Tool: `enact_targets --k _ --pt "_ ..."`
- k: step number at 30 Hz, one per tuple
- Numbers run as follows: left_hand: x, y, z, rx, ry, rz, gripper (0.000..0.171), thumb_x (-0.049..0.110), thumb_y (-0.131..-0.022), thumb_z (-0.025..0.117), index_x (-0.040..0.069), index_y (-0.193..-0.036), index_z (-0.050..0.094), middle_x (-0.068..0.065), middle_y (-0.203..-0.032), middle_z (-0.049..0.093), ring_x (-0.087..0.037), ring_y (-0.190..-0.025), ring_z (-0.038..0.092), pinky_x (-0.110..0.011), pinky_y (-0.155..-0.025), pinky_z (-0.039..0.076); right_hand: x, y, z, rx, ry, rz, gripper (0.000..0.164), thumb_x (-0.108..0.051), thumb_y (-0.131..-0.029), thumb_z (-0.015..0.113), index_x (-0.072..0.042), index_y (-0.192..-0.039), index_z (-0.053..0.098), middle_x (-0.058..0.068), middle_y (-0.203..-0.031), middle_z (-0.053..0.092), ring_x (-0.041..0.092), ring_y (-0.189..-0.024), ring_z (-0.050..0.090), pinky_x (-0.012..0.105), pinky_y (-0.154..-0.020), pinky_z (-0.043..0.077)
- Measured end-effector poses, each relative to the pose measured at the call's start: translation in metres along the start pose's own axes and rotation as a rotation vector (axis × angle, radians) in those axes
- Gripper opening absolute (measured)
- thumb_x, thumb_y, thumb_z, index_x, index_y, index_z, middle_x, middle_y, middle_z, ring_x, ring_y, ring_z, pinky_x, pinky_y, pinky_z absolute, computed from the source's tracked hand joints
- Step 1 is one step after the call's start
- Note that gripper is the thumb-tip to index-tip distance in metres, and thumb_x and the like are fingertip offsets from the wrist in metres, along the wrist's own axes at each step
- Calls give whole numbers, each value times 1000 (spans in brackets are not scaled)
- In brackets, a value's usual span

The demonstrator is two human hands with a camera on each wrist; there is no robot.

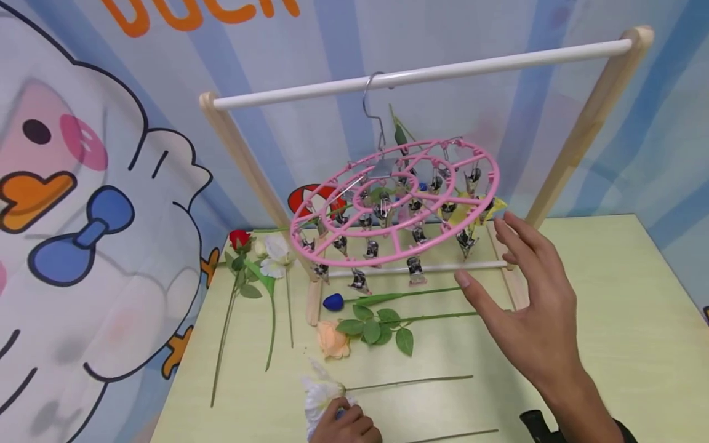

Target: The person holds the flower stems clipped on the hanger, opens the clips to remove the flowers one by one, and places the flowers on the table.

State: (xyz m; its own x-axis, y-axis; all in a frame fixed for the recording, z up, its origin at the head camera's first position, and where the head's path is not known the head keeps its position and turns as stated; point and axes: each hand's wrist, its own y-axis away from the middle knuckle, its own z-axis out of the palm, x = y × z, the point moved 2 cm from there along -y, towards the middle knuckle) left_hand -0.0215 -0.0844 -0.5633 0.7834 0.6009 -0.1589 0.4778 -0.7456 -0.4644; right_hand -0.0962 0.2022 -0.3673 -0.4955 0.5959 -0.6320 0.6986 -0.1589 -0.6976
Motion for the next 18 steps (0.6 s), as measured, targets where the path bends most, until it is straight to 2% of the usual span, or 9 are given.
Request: enact_targets --k 4,8,12,18 --pt "1 0 -2 2 -7 21 34 49 -83 71 34 -58 54 21 -59 47 -1 -62 32 -27 -84 40 -5 1 1 9 -7 -25 71 -44 -95 79 -1 -148 60 24 -154 56 4 -139 54 12 -106 43" --pt "2 3 -1 0 -5 60 30 48 -81 74 35 -62 55 22 -62 49 0 -62 31 -27 -84 37 -7 1 2 20 3 -34 83 -63 -94 71 -1 -148 60 25 -154 55 5 -140 53 12 -107 42" --pt "3 6 0 13 -11 75 27 47 -81 73 35 -64 56 22 -64 49 0 -64 33 -27 -84 35 -7 1 4 19 25 -33 86 -67 -93 69 -2 -149 59 24 -155 54 5 -141 51 11 -106 42" --pt "3 1 -8 2 -30 33 29 48 -84 69 34 -63 55 20 -64 48 0 -65 37 -27 -85 39 -10 -1 5 26 30 -47 86 -67 -94 68 -1 -149 60 26 -154 55 5 -140 52 12 -106 42"
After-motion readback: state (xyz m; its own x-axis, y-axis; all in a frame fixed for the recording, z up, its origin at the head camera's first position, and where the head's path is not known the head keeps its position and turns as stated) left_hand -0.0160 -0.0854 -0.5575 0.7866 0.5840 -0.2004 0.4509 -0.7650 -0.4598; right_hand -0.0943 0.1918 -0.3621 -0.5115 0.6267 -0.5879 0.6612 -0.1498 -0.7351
